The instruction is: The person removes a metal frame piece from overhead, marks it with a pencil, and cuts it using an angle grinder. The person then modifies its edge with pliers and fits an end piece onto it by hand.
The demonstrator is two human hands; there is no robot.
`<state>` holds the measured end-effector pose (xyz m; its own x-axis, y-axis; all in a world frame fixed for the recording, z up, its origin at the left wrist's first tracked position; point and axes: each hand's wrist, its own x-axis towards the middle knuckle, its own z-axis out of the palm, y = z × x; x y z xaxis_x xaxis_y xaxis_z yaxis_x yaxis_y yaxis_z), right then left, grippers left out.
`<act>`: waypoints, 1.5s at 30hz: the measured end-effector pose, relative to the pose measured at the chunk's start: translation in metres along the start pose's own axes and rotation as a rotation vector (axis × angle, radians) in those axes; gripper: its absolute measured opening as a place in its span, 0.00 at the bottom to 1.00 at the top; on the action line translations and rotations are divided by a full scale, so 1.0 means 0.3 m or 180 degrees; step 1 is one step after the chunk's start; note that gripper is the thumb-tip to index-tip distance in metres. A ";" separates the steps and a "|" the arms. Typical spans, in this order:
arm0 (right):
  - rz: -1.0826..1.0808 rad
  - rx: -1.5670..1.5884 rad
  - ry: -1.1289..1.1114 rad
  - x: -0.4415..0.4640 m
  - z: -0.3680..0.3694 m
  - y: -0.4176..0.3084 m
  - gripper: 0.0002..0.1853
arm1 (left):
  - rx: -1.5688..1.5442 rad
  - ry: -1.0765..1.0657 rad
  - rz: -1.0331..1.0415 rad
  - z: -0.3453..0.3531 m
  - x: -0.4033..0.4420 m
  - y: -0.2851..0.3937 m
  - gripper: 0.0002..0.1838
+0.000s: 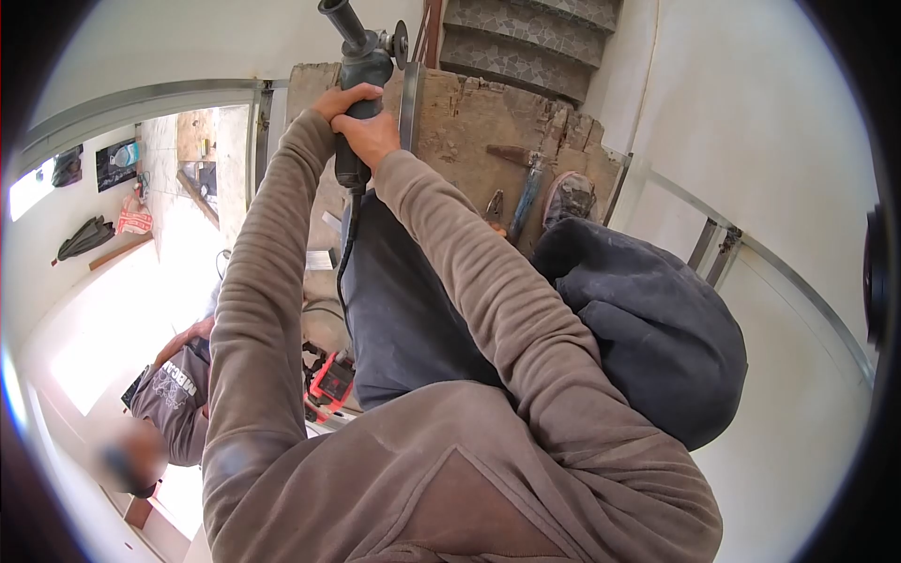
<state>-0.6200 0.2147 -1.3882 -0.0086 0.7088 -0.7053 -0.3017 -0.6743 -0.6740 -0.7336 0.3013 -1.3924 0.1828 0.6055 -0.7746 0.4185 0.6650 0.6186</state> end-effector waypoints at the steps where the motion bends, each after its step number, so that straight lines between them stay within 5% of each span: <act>1: -0.0014 0.0009 0.0009 0.003 0.001 0.002 0.34 | -0.0036 -0.0004 -0.0033 0.005 -0.004 0.005 0.24; 7: -0.0076 -0.0088 0.0121 -0.013 -0.004 -0.021 0.29 | -0.0119 -0.0044 -0.0173 -0.012 0.029 -0.020 0.22; 22: 0.0095 -0.0024 0.0086 0.016 0.003 -0.006 0.34 | -0.0160 -0.0076 -0.0190 -0.003 0.020 0.009 0.23; 28: -0.0020 0.0088 0.0009 0.037 0.006 -0.005 0.28 | -0.0124 -0.0059 -0.0183 -0.006 0.019 0.026 0.23; 45: 0.0176 0.0177 0.0092 0.051 0.027 -0.002 0.36 | -0.0097 -0.0201 -0.0199 0.002 0.006 0.071 0.23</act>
<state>-0.6277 0.2275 -1.3967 0.0006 0.6639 -0.7478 -0.3540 -0.6993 -0.6211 -0.7238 0.3164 -1.3806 0.2131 0.5343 -0.8180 0.4037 0.7143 0.5717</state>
